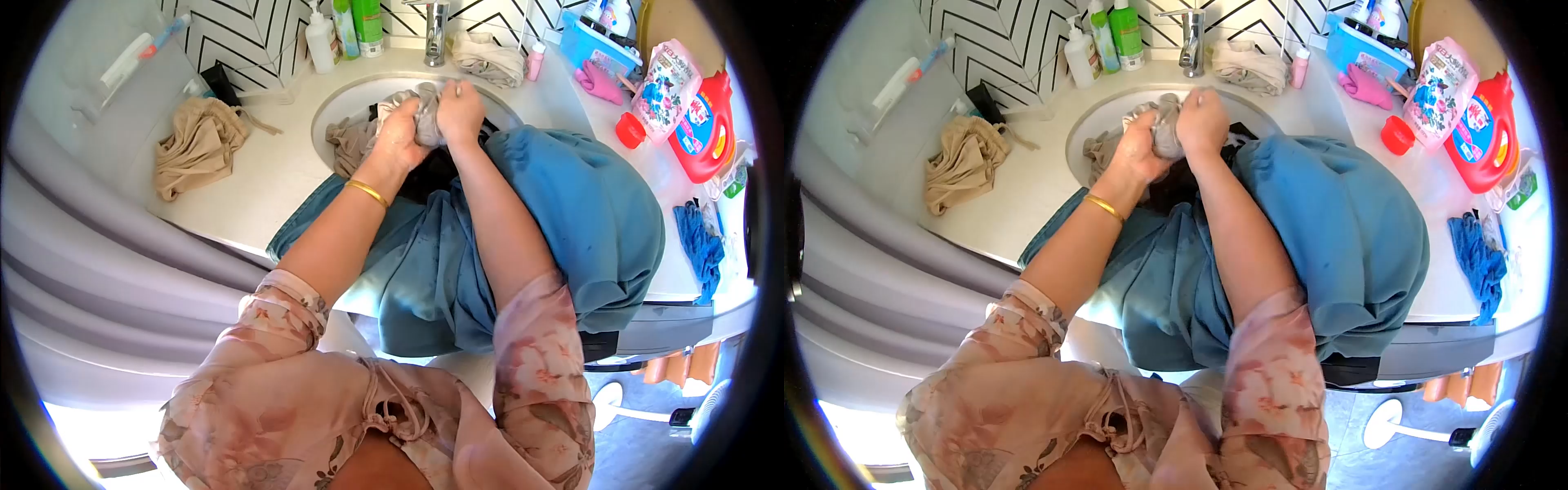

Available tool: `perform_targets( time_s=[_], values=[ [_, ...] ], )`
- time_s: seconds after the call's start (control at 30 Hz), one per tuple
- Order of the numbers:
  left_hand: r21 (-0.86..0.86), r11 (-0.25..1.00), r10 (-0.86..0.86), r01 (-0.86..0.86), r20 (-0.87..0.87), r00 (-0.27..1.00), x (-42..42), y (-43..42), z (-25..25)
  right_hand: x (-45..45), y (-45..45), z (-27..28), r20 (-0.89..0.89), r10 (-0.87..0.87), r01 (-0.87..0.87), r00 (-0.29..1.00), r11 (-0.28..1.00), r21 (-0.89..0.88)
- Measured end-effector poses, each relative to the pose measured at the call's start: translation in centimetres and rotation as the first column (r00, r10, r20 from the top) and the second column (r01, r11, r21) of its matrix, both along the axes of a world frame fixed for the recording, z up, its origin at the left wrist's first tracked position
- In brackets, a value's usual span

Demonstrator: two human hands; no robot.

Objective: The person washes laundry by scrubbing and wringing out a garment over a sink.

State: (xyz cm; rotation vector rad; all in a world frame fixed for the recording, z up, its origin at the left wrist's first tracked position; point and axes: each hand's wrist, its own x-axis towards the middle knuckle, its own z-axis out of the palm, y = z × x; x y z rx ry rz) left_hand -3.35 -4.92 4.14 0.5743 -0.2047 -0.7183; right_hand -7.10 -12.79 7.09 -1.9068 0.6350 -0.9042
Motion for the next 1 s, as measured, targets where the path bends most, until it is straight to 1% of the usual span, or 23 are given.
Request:
perform_targets(
  time_s=[0.1, 0.13, 0.17, 0.2, 0.27, 0.3, 0.33, 0.37, 0.43, 0.47, 0.5, 0.53, 0.57, 0.63, 0.7, 0.73, 0.77, 0.83, 0.87, 0.9, 0.93, 0.97, 1.0],
  values=[
    [0.107, 0.994, 0.041, -0.031, -0.090, 0.995, 0.2, 1.1, 1.2, 0.0, 2.3, -1.7, 0.222, -0.003, 0.041, 0.975, 0.986, -0.164],
    [0.118, 0.993, 0.018, -0.006, -0.106, 0.994, 1.8, 2.0, 0.6, -0.1, 4.2, -2.2, 0.298, 0.096, 0.013, 0.950, 0.939, -0.344],
    [-0.166, 0.970, -0.165, 0.180, 0.097, 0.981, 1.3, 3.8, -0.4, -0.1, 4.1, -2.1, 0.259, 0.094, 0.008, 0.961, 0.931, -0.366],
    [-0.274, 0.949, -0.169, 0.156, -0.024, 0.985, 1.2, 4.2, -0.6, 0.0, 4.0, -2.1, 0.217, 0.098, -0.006, 0.971, 0.922, -0.388],
    [-0.145, 0.988, -0.062, 0.045, -0.116, 0.991, 1.9, 3.5, -0.9, 0.3, 3.9, -2.1, 0.131, 0.112, -0.047, 0.985, 0.905, -0.422],
    [0.087, 0.995, 0.045, -0.039, -0.064, 0.997, 2.4, 1.4, -1.1, 0.5, 3.4, -2.1, 0.088, 0.116, -0.066, 0.989, 0.896, -0.439],
    [-0.009, 0.999, 0.039, -0.039, -0.006, 0.999, 0.1, 1.0, 0.5, 1.7, 0.3, -1.7, 0.106, 0.036, -0.020, 0.994, 0.988, -0.153],
    [0.025, 0.999, 0.036, -0.037, 0.049, 0.998, -1.1, 0.0, 1.0, 0.6, -1.0, -0.8, 0.041, 0.005, -0.006, 0.999, 1.000, 0.025],
    [0.074, 0.997, -0.030, 0.028, 0.021, 0.999, -0.4, 0.0, 0.9, 0.4, -0.7, -2.1, 0.116, 0.003, 0.001, 0.993, 0.999, -0.039],
    [0.103, 0.995, 0.005, -0.003, -0.024, 1.000, -0.3, 0.6, 1.3, -0.3, 1.1, -1.9, 0.177, -0.037, 0.081, 0.984, 0.965, -0.248],
    [0.135, 0.990, 0.045, -0.036, -0.061, 0.997, -0.1, 1.6, 2.0, -1.1, 3.7, -1.2, 0.250, -0.057, 0.166, 0.967, 0.884, -0.438],
    [0.055, 0.995, 0.080, -0.079, -0.028, 0.996, 0.0, 2.7, -0.3, -2.3, 6.0, -0.6, 0.230, 0.166, -0.045, 0.959, 0.889, -0.455],
    [-0.374, 0.913, -0.138, 0.162, 0.091, 0.986, -0.4, 4.1, -1.0, -2.0, 6.1, -0.5, 0.241, 0.133, -0.014, 0.961, 0.899, -0.438],
    [-0.186, 0.980, -0.066, 0.070, 0.027, 0.997, 0.1, 3.1, -0.6, -1.2, 5.4, -0.5, 0.260, 0.063, 0.045, 0.963, 0.919, -0.392],
    [0.013, 1.000, 0.008, -0.007, -0.029, 1.000, -0.6, 1.2, 1.2, -0.5, 3.4, -0.4, 0.270, -0.017, 0.114, 0.963, 0.931, -0.346],
    [-0.061, 0.994, -0.094, 0.093, -0.021, 0.995, -0.5, 0.6, 1.1, 0.3, 0.4, -0.3, 0.181, -0.085, 0.100, 0.980, 0.992, -0.077],
    [0.003, 0.996, -0.084, 0.084, 0.064, 0.994, -1.1, 0.3, 1.2, -0.2, -0.7, -0.8, 0.140, -0.024, 0.021, 0.990, 0.999, 0.025],
    [0.071, 0.995, -0.074, 0.074, -0.013, 0.997, -0.7, 0.6, 1.2, 0.7, -0.4, -3.0, 0.217, -0.126, 0.153, 0.968, 0.982, -0.113],
    [0.031, 0.999, -0.042, 0.042, 0.001, 0.999, 0.4, 1.2, 0.9, 0.0, 1.3, -2.3, 0.269, -0.030, 0.100, 0.963, 0.962, -0.253],
    [-0.010, 1.000, -0.006, 0.006, 0.019, 1.000, 1.5, 1.6, 0.3, -2.3, 5.3, 0.3, 0.321, 0.050, 0.064, 0.946, 0.941, -0.333],
    [-0.169, 0.985, 0.039, -0.018, 0.122, 0.992, 0.1, 2.4, -0.5, -3.7, 6.8, 1.5, 0.225, 0.181, -0.071, 0.957, 0.903, -0.424],
    [-0.337, 0.941, 0.088, -0.014, 0.206, 0.975, -1.4, 3.3, -1.3, -4.8, 7.9, 2.2, 0.117, 0.305, -0.211, 0.945, 0.843, -0.495],
    [-0.257, 0.966, 0.046, -0.002, 0.165, 0.985, -1.4, 3.2, -0.7, -5.2, 8.5, 2.2, -0.001, 0.413, -0.347, 0.911, 0.765, -0.542]
  ],
)
